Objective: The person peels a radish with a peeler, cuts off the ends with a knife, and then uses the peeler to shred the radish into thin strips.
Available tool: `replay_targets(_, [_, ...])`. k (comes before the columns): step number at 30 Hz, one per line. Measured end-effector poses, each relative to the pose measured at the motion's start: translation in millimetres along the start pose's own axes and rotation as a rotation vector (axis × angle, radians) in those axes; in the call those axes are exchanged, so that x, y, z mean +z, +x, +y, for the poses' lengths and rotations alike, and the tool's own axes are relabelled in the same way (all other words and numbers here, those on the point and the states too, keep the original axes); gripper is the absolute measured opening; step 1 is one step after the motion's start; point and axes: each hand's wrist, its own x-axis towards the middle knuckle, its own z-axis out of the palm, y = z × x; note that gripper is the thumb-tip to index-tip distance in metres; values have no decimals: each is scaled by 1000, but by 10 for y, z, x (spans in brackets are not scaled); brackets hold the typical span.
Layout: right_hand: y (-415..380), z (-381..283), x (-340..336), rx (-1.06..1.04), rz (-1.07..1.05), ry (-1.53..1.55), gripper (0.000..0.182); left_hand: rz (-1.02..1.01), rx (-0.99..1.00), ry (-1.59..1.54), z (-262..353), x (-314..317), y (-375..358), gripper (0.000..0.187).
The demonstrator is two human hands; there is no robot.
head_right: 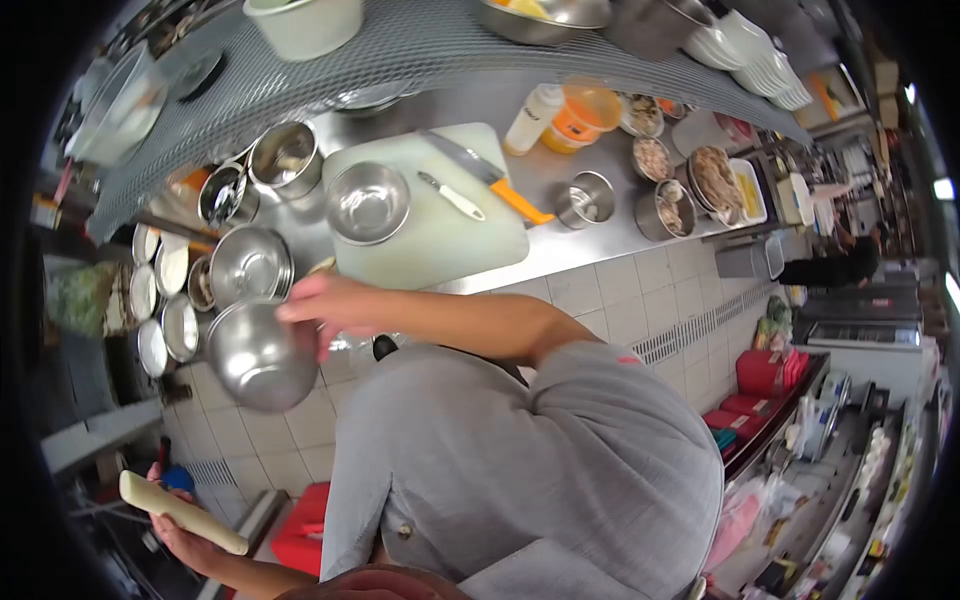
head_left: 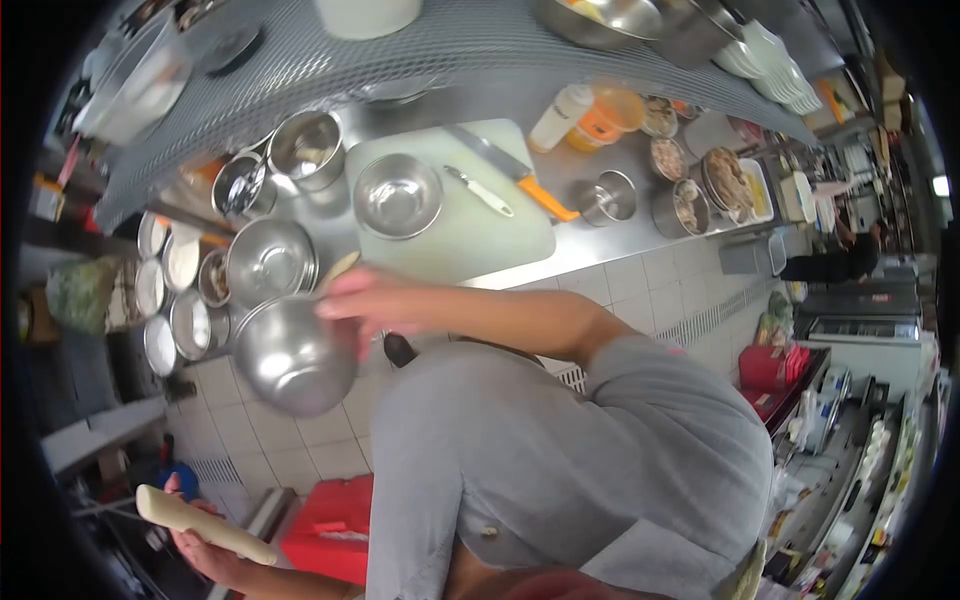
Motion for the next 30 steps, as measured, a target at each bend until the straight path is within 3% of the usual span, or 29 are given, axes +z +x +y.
replay_targets(2, [-823, -340, -364, -251, 344, -426, 30, -120, -3, -13, -194, 167, 167, 67])
replay_targets(3, [-1206, -300, -636, -405, 526, -453, 27, -164, -34, -48, -246, 303, 267, 69])
replay_targets(5, [-2019, -367, -1089, -627, 1037, -977, 22, -238, -66, -101, -352, 602, 437, 71])
replay_targets(7, [-2695, -375, -1550, -507, 1473, -1272, 22, -240, -122, -67, -339, 979, 580, 80])
replay_targets(9, [-3209, -317, -2186, -368, 1657, -1446, 22, -311, -114, -22, -429, 1188, 765, 82])
replay_targets(11, [-3501, -271, -2724, -331, 1682, -1523, 22, -372, -172, -24, -571, 1332, 978, 83])
replay_targets(12, [-3635, -245, -3039, -265, 1661, -1587, 23, -422, -197, -92, -626, 1423, 1058, 69])
replay_targets(15, [-3622, -167, -3807, -88, 1584, -1627, 24, -387, -339, -16, -850, 1690, 1279, 59])
replay_targets(17, [-3542, -157, -4017, -84, 1528, -1646, 24, -507, -335, -2, -835, 2022, 1373, 51])
replay_targets(19, [-3160, -304, -3523, -576, 1618, -1942, 24, -518, -356, -45, -843, 2214, 1323, 52])
replay_targets(21, [-2696, -188, -3139, -585, 1502, -1667, 29, -479, -301, -72, -824, 2247, 1218, 52])
replay_targets(23, [-1951, 8, -2544, -424, 1060, -1153, 42, -349, -306, -130, -878, 2114, 1120, 52])
replay_targets(24, [-1538, 170, -2429, -113, 932, -941, 49, -298, -326, -146, -895, 2031, 1111, 52])
replay_targets(25, [-1167, 48, -2009, 29, 829, -605, 53, -254, -343, -167, -913, 1957, 1113, 52])
replay_targets(27, [-499, 96, -1765, 102, 749, -490, 58, -195, -360, -204, -957, 1810, 1048, 52])
replay_targets(30, [204, 344, -1977, 58, 880, -428, 44, -129, -382, -216, -1058, 1607, 952, 52])
